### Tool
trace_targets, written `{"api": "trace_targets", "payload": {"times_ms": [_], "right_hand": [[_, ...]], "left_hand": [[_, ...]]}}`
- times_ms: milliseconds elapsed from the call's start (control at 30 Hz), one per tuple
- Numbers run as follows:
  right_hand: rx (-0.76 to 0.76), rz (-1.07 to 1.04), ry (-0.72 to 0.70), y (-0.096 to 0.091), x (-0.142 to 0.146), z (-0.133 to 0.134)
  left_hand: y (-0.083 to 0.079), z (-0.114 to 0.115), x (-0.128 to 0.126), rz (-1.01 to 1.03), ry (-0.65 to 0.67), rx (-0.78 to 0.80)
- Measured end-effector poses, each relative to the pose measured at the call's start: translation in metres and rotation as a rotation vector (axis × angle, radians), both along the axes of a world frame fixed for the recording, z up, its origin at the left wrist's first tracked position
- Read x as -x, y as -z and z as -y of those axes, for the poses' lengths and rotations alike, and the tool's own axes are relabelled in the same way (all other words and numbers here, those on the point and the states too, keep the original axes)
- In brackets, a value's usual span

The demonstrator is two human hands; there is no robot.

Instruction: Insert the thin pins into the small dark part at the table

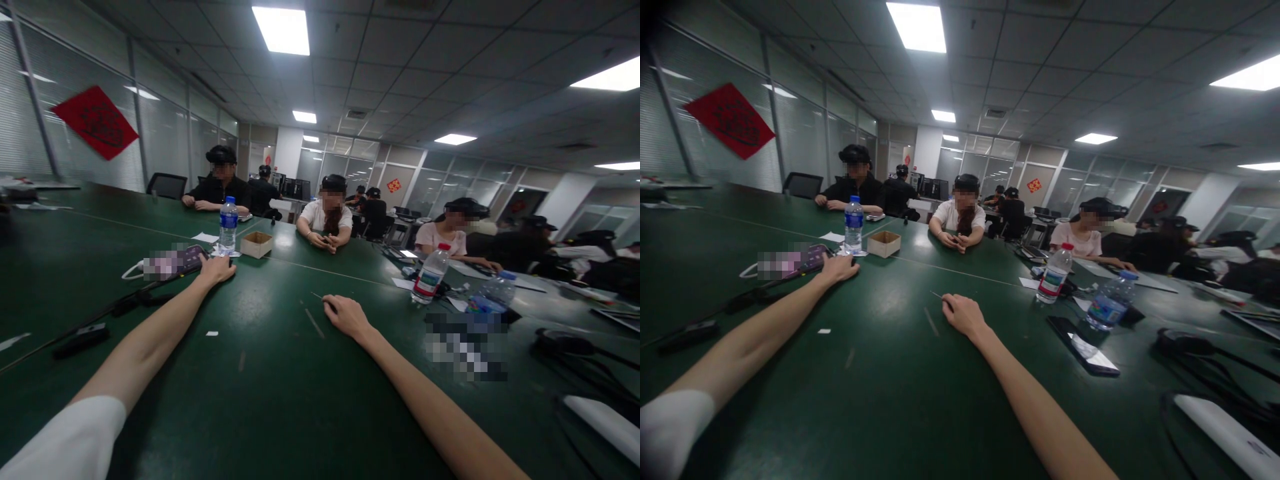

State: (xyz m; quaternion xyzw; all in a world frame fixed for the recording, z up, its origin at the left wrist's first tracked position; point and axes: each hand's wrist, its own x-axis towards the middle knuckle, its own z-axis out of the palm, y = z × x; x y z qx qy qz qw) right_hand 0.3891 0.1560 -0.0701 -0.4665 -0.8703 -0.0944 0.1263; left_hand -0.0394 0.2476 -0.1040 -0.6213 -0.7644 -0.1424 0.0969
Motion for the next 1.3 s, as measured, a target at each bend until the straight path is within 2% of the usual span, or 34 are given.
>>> {"api": "trace_targets", "payload": {"times_ms": [900,1300], "right_hand": [[0.028,-0.014,0.034,-0.0018,0.0008,0.0022],[0.023,-0.014,0.026,0.0039,-0.0017,-0.0031]], "left_hand": [[0.0007,-0.0013,0.001,0.024,0.014,0.015],[0.0038,-0.0032,0.0028,0.011,0.002,-0.01]]}}
